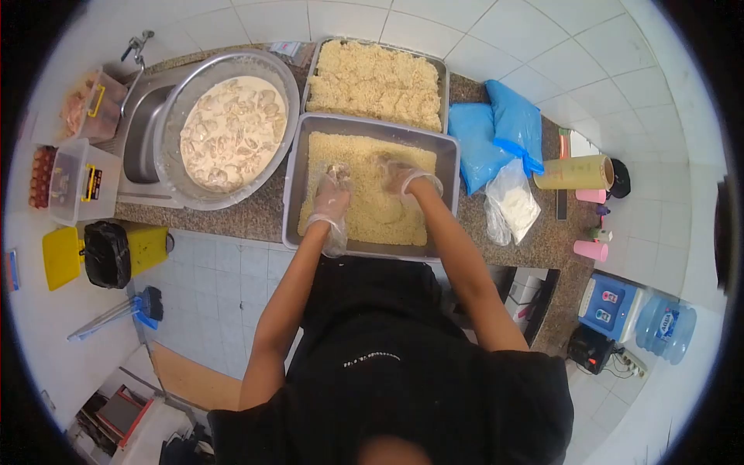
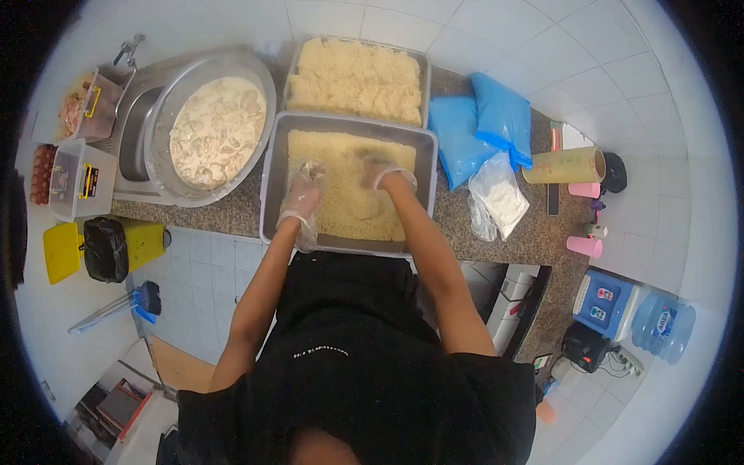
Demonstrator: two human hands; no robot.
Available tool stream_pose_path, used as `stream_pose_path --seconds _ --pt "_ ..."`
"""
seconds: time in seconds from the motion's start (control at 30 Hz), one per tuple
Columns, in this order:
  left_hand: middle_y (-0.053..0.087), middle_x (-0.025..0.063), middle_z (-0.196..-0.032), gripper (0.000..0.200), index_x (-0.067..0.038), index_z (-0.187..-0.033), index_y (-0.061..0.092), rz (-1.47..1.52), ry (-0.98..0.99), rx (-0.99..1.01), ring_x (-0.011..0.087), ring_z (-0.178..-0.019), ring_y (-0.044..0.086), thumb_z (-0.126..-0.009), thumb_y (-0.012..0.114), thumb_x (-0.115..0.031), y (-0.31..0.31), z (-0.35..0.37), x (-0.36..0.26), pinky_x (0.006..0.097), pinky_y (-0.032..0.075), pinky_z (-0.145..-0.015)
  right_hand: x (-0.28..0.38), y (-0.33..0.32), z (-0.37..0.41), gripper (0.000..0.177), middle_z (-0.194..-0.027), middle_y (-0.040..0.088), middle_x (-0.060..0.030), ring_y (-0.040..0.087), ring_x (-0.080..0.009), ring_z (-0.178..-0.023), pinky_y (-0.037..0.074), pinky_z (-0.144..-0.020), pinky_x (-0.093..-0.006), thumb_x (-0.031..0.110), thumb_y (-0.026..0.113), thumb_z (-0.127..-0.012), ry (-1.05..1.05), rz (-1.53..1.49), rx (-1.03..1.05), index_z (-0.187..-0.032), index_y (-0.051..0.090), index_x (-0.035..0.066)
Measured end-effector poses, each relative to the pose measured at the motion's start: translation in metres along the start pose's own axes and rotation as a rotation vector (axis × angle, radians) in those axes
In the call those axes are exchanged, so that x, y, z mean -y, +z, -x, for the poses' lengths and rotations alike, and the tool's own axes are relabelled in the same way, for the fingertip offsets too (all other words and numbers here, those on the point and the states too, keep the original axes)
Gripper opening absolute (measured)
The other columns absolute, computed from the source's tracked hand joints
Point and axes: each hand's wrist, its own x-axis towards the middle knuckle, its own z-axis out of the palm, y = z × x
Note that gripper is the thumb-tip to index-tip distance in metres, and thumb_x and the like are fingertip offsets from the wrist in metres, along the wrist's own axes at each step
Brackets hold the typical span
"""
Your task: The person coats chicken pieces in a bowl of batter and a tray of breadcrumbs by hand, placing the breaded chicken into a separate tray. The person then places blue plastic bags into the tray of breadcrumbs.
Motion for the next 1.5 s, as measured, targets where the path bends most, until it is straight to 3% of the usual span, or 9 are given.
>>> stream_pose_path --seconds 0.2,0.27,0.5,0.67,0.77,1.0,1.1,1.37,1.5 --pt "0.064 0.0208 -0.093 0.031 -0.014 -0.113 0.060 -0.054 -0.020 0.014 0.0396 -0.090 0.062 -0.086 0.052 -0.028 -0.002 0.005 0.019 0.0447 0.047 -0.079 -0.036 0.038 0.026 0.056 -0.103 0.063 -0.0237 0.060 -0.0376 -0.096 0.046 -0.086 -0.0454 0.035 0.068 -0.074 0.038 0.195 0.036 -0.122 0.054 0.009" --pt "0.063 0.0196 -0.109 0.032 -0.012 -0.116 0.060 0.011 -0.111 0.159 0.0358 -0.103 0.060 -0.088 0.053 -0.027 -0.007 0.008 0.015 0.0416 0.044 -0.089 -0.065 0.057 0.027 0.054 -0.095 0.064 -0.0249 0.063 -0.0384 -0.089 0.050 -0.080 -0.0432 0.027 0.070 -0.065 -0.165 0.117 -0.160 -0.113 0.059 0.006" --pt "0.066 0.0201 -0.090 0.027 -0.014 -0.108 0.063 -0.029 0.000 0.057 0.0374 -0.087 0.064 -0.086 0.053 -0.025 -0.013 0.011 0.004 0.0418 0.048 -0.078 0.009 -0.022 0.119 0.045 -0.083 0.063 -0.0250 0.063 -0.0386 -0.084 0.049 -0.077 -0.0452 0.018 0.067 -0.066 -0.181 -0.021 -0.410 -0.109 0.062 0.005" --pt "0.062 0.0176 -0.115 0.031 -0.009 -0.115 0.060 0.049 -0.089 0.185 0.0342 -0.108 0.058 -0.088 0.053 -0.023 -0.013 -0.001 0.006 0.0398 0.045 -0.092 -0.039 -0.015 0.083 0.041 -0.079 0.063 -0.0237 0.062 -0.0385 -0.078 0.050 -0.073 -0.0446 0.017 0.065 -0.069 -0.215 0.191 -0.652 -0.108 0.064 0.007" --pt "0.061 0.0162 -0.116 0.032 -0.006 -0.115 0.059 0.039 -0.080 0.194 0.0335 -0.109 0.058 -0.088 0.055 -0.021 -0.005 -0.012 0.027 0.0382 0.044 -0.093 0.000 -0.067 0.098 0.042 -0.100 0.065 -0.0226 0.064 -0.0304 -0.087 0.049 -0.079 -0.0423 0.014 0.063 -0.071 -0.146 -0.070 -0.374 -0.112 0.062 0.005" --pt "0.060 0.0170 -0.118 0.034 -0.016 -0.118 0.058 -0.035 -0.221 0.125 0.0340 -0.112 0.056 -0.089 0.053 -0.033 -0.024 0.002 0.010 0.0392 0.042 -0.095 0.071 -0.174 0.077 0.041 -0.090 0.066 -0.0177 0.062 -0.0273 -0.078 0.049 -0.081 -0.0402 0.015 0.060 -0.073 -0.253 -0.021 -0.378 -0.113 0.062 0.009" --pt "0.057 0.0170 -0.122 0.035 -0.020 -0.120 0.056 0.042 -0.254 0.165 0.0346 -0.114 0.054 -0.090 0.051 -0.038 -0.021 0.001 0.026 0.0414 0.041 -0.096 0.075 -0.194 0.031 0.046 -0.082 0.063 -0.0204 0.062 -0.0317 -0.078 0.050 -0.079 -0.0409 0.019 0.057 -0.071 -0.334 0.185 -0.476 -0.116 0.063 0.014" --pt "0.060 0.0162 -0.114 0.032 -0.015 -0.115 0.059 0.150 -0.267 -0.013 0.0337 -0.109 0.056 -0.091 0.053 -0.034 0.025 0.003 0.091 0.0393 0.044 -0.091 0.090 -0.213 -0.111 0.049 -0.109 0.058 -0.0155 0.054 -0.0314 -0.108 0.044 -0.088 -0.0418 0.028 0.065 -0.073 -0.257 0.423 0.079 -0.120 0.059 0.015" --pt "0.059 0.0185 -0.112 0.028 -0.012 -0.112 0.060 0.263 -0.273 -0.022 0.0348 -0.106 0.056 -0.090 0.055 -0.029 -0.004 0.013 0.048 0.0399 0.045 -0.089 0.090 -0.195 -0.166 0.043 -0.109 0.061 -0.0149 0.058 -0.0302 -0.104 0.046 -0.089 -0.0435 0.027 0.065 -0.074 -0.222 0.416 0.058 -0.114 0.062 0.014"
